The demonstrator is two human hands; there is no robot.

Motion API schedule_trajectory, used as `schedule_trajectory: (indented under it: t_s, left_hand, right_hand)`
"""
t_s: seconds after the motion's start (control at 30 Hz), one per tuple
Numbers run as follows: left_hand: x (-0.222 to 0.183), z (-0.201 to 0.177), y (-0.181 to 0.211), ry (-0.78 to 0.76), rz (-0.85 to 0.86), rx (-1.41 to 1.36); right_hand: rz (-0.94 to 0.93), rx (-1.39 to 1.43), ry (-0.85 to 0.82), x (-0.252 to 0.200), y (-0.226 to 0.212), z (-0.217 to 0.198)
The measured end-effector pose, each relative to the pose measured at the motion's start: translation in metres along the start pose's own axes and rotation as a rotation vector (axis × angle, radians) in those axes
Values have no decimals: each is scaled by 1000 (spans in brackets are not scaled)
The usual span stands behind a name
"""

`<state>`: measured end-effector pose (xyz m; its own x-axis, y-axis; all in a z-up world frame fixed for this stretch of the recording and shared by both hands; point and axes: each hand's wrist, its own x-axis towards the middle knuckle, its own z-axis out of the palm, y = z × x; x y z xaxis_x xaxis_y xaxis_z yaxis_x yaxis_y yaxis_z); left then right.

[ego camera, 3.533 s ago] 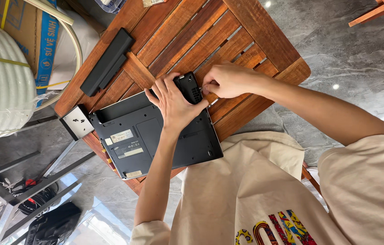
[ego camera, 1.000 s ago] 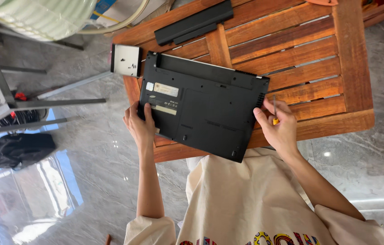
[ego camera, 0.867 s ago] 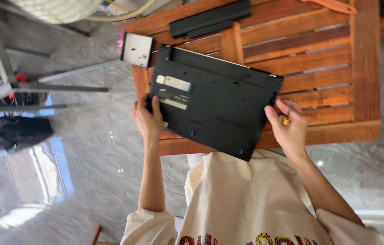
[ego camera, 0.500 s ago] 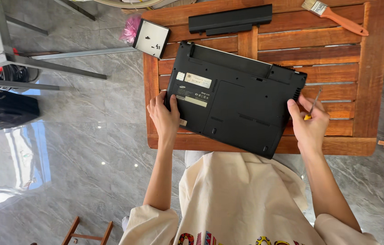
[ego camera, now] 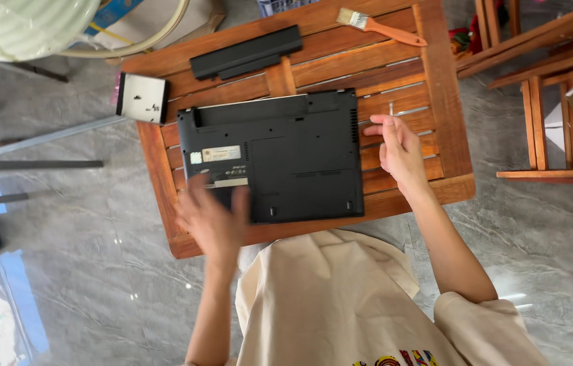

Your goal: The person removes screws from the bottom of a laptop using a screwdriver and then uses a yellow prying tool to separate the laptop casing.

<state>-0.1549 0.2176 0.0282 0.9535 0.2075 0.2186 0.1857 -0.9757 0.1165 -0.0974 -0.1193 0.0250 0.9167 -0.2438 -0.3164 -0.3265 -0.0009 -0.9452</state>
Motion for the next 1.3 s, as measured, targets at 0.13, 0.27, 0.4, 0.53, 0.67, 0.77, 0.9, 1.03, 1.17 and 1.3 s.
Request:
schedule_trajectory:
  t_s: [0.13,0.27,0.4,0.53,0.67,0.77,0.9,1.03,1.17,1.3]
  left_hand:
    - [4,-33,105,-221,490,-438]
    - [23,7,177,-276,663,-411]
    - [58,5,218,-404,637,-134]
    - [71,16,223,-531,615,194]
    - [72,43,214,-382,637,-100]
    - [79,51,213,-347,652,-203]
    - [99,47,212,-256,733,-277]
    - [122,33,190,-345,712,-277]
    - [119,42,163,-486,617,-370]
    - [114,51,160,-375,627,-477]
  right_hand:
    - [32,101,20,-12,10,-22]
    - [13,177,-14,-27,48,-31]
    - [-24,167,3,-41,77,-41]
    - [174,67,52,-57,23,-45]
    - [-44,176,-35,-63,48,-44]
    - [-13,-2,-17,-80,76,-32]
    - [111,-205,76,-111,60,-21]
    - [-135,-283,103,-118,62,-10]
    - [-356,-376,116,-127,94,-1]
    - [-461,-443,216,-124,113,5]
